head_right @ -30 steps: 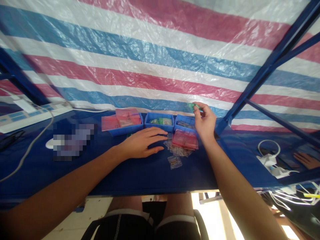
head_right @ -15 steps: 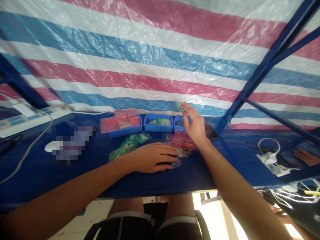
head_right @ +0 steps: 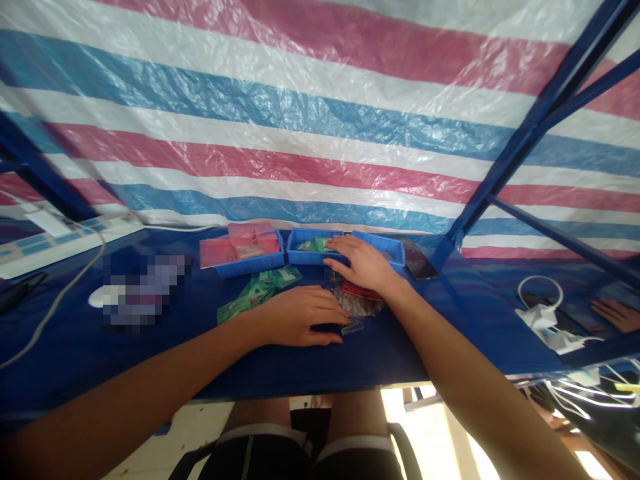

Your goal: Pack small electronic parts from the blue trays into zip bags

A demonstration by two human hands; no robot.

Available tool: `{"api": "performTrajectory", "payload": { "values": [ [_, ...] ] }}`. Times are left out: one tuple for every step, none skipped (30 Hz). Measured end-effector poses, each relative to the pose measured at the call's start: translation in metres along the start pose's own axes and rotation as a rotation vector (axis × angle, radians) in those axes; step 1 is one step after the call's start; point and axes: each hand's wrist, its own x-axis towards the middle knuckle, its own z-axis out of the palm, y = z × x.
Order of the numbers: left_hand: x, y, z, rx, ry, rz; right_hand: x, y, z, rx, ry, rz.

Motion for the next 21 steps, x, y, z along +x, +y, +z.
{"api": "performTrajectory", "payload": {
  "values": [
    [0.0, 0.0, 0.0, -0.005, 0.002, 0.006, 0.0, -0.001, 0.0, -0.004, 0.001, 0.0],
    [0.0, 0.001, 0.0, -0.002, 0.005, 0.013, 0.001, -0.002, 0.0, -0.006, 0.005, 0.001],
    [0.0, 0.001, 0.001, 0.01, 0.008, 0.019, 0.001, -0.003, -0.001, -0.005, 0.015, 0.006],
    [0.0, 0.001, 0.001, 0.027, 0.008, 0.022, 0.002, -0.004, -0.001, -0.001, 0.03, 0.014],
    [0.0, 0.002, 0.002, 0.045, 0.004, 0.023, 0.002, -0.005, -0.001, 0.006, 0.047, 0.023],
    [0.0, 0.002, 0.003, 0.062, 0.002, 0.021, 0.002, -0.005, -0.001, 0.016, 0.065, 0.031],
    [0.0, 0.003, 0.003, 0.076, 0.008, 0.017, 0.002, -0.006, -0.001, 0.027, 0.083, 0.038],
    [0.0, 0.004, 0.003, 0.088, 0.023, 0.011, 0.003, -0.007, -0.002, 0.039, 0.102, 0.044],
    [0.0, 0.004, 0.003, 0.099, 0.051, 0.003, 0.003, -0.009, -0.002, 0.053, 0.127, 0.049],
    [0.0, 0.005, 0.002, 0.112, 0.091, -0.012, 0.002, -0.011, -0.003, 0.069, 0.154, 0.055],
    [0.0, 0.006, 0.001, 0.125, 0.142, -0.036, 0.002, -0.013, -0.004, 0.09, 0.183, 0.064],
    [0.0, 0.006, -0.001, 0.134, 0.2, -0.069, 0.002, -0.016, -0.005, 0.117, 0.214, 0.079],
    [-0.001, 0.005, -0.003, 0.143, 0.262, -0.11, 0.001, -0.019, -0.006, 0.154, 0.247, 0.102],
    [-0.002, 0.004, -0.006, 0.147, 0.325, -0.158, 0.0, -0.022, -0.008, 0.207, 0.276, 0.132],
    [-0.004, 0.003, -0.008, 0.149, 0.391, -0.21, -0.001, -0.026, -0.009, 0.283, 0.301, 0.169],
    [-0.006, 0.0, -0.011, 0.147, 0.449, -0.262, -0.003, -0.031, -0.011, 0.385, 0.316, 0.207],
    [-0.008, -0.002, -0.014, 0.141, 0.5, -0.313, -0.004, -0.036, -0.011, 0.507, 0.314, 0.241],
    [-0.01, -0.005, -0.016, 0.132, 0.545, -0.36, -0.005, -0.041, -0.011, 0.635, 0.294, 0.268],
    [-0.012, -0.008, -0.019, 0.118, 0.572, -0.404, -0.005, -0.047, -0.011, 0.75, 0.263, 0.288],
    [-0.013, -0.011, -0.02, 0.102, 0.591, -0.44, -0.006, -0.052, -0.009, 0.841, 0.23, 0.304],
    [-0.015, -0.013, -0.022, 0.085, 0.6, -0.471, -0.006, -0.057, -0.007, 0.898, 0.212, 0.32]
  ]
}}
